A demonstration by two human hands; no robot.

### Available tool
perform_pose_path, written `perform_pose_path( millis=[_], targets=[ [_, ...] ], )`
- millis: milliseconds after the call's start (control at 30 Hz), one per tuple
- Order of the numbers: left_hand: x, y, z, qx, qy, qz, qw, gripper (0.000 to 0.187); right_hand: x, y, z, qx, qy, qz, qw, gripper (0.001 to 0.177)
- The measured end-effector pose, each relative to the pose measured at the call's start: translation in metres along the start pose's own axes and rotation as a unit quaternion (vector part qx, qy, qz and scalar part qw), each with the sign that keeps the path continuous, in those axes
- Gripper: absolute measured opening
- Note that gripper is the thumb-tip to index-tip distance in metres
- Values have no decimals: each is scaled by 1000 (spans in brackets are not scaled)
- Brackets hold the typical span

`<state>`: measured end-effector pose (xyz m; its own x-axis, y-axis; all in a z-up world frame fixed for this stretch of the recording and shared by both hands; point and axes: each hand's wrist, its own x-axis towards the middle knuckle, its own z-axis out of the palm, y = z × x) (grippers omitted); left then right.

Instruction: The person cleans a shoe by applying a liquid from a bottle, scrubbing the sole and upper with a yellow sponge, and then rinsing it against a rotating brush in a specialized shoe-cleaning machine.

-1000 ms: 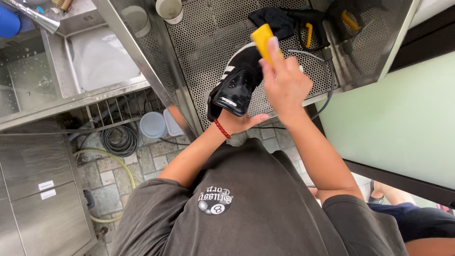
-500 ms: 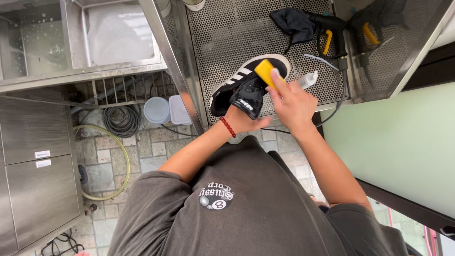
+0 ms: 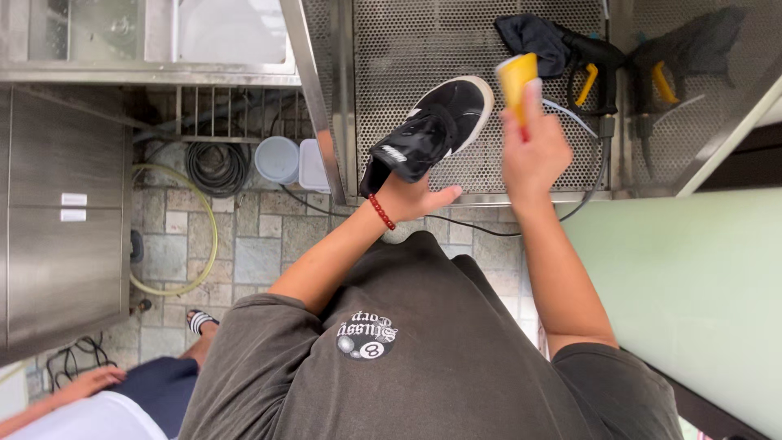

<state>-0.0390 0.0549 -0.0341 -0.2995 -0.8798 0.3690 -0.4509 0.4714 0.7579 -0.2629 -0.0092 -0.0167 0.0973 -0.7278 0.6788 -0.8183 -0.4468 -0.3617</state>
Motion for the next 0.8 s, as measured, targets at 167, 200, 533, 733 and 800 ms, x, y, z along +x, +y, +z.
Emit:
perform_pose_path(
  millis=[167,200,533,733,800],
  targets=[
    [-40,7,-26,-273,27,-133,952,77,-41,68,79,339,-91,310,883,59],
    [-50,10,-35,-409,39,-221,885,75,-61,73,104,356,-116,308,875,59],
    [-147,38,-148,-606,326,-38,724,63,-153,72,204,341,-301,475,753,19],
    [-218,4,-170,-562,489,-47,665,45,-138,49,208,215,-291,254,897,39],
    [-242,-8,-177,-553,536,-42,637,36,-133,47,200,67,-287,139,945,41]
  ],
)
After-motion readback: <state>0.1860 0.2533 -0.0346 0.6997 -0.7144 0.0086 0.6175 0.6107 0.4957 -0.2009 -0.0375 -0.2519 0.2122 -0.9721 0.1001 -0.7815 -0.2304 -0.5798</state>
